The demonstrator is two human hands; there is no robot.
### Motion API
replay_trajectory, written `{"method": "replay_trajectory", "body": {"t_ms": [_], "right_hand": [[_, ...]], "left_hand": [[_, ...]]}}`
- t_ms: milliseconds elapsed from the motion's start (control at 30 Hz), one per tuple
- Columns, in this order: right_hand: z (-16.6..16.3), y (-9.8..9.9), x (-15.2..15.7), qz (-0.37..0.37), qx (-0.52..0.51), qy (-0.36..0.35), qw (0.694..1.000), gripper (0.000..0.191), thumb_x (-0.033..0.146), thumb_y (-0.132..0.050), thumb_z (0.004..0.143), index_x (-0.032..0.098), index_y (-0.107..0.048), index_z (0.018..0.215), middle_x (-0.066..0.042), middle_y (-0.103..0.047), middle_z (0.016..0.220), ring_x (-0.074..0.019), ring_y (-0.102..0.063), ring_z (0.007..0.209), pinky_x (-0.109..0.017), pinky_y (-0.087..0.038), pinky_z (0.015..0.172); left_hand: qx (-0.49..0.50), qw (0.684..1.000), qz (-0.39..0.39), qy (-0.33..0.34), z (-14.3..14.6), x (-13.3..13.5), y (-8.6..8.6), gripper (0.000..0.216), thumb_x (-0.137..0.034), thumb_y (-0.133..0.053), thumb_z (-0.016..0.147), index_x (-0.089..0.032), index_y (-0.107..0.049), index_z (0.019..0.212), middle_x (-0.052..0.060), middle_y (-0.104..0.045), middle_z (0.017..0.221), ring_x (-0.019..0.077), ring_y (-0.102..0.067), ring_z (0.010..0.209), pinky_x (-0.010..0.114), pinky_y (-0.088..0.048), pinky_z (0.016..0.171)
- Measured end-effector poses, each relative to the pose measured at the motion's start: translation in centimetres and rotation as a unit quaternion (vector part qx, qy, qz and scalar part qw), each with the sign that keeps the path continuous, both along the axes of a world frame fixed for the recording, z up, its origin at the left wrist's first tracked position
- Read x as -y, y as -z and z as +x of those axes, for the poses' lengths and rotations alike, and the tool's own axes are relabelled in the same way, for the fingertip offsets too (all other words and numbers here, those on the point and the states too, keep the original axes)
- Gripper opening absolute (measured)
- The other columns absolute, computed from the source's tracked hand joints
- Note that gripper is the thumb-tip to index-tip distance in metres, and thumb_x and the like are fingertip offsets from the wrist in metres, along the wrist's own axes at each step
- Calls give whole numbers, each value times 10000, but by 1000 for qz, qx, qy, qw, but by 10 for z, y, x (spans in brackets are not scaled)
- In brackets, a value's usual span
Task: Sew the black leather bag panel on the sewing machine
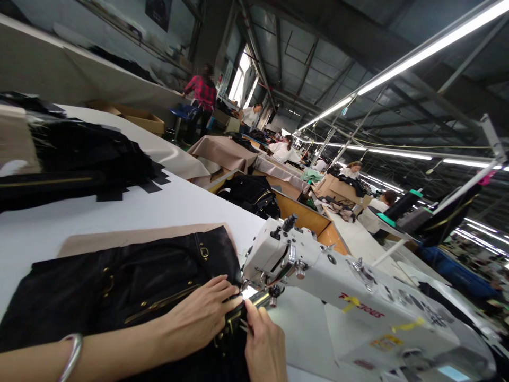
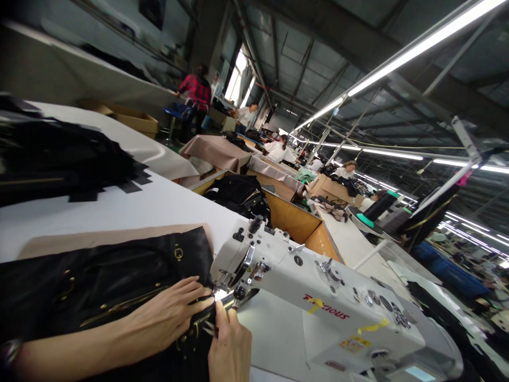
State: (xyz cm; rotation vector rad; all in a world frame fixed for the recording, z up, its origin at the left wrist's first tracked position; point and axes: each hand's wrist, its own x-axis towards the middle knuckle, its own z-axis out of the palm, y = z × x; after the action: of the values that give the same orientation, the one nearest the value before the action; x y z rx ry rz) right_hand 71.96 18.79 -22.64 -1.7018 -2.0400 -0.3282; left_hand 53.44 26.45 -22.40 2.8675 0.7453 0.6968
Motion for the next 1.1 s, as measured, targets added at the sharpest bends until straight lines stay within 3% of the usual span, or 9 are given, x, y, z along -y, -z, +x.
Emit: {"method": "replay_trajectory", "body": {"t_ms": [133,500,867,1100], "right_hand": [[1,0,-1,1,-8,-6,1000,606,-37,-392,786,216,-697,1245,-49,-725,860,-191,-722,702,-225,-540,661],[2,-1,-3,2,-18,3,1000,610,-55,-419,788,224,-689,1259,-36,-730,855,-198,-726,744,-232,-514,632],[0,-4,1,-40,-42,9,998,623,-71,-418,788,210,-673,1282,-51,-739,919,-214,-737,785,-251,-555,706],[-13,-8,4,-53,-95,9,994,615,-55,-384,787,165,-664,1289,-76,-734,932,-251,-739,762,-328,-589,722]], "left_hand": [[0,1000,-27,-1,-1,1,-4,318,-88,-545,928,-237,-687,1171,23,-662,1256,231,-565,1202,429,-220,1222],[10,991,-130,-6,-1,0,-16,429,-52,-473,907,-264,-650,1235,11,-625,1299,205,-524,1244,402,-133,1255],[45,990,-129,15,-4,0,-21,437,-34,-448,876,-279,-657,1170,-10,-642,1248,179,-552,1197,382,-161,1243],[32,993,-91,67,-13,-13,-28,430,-55,-465,872,-281,-642,1192,5,-646,1262,224,-573,1179,437,-250,1205]]}}
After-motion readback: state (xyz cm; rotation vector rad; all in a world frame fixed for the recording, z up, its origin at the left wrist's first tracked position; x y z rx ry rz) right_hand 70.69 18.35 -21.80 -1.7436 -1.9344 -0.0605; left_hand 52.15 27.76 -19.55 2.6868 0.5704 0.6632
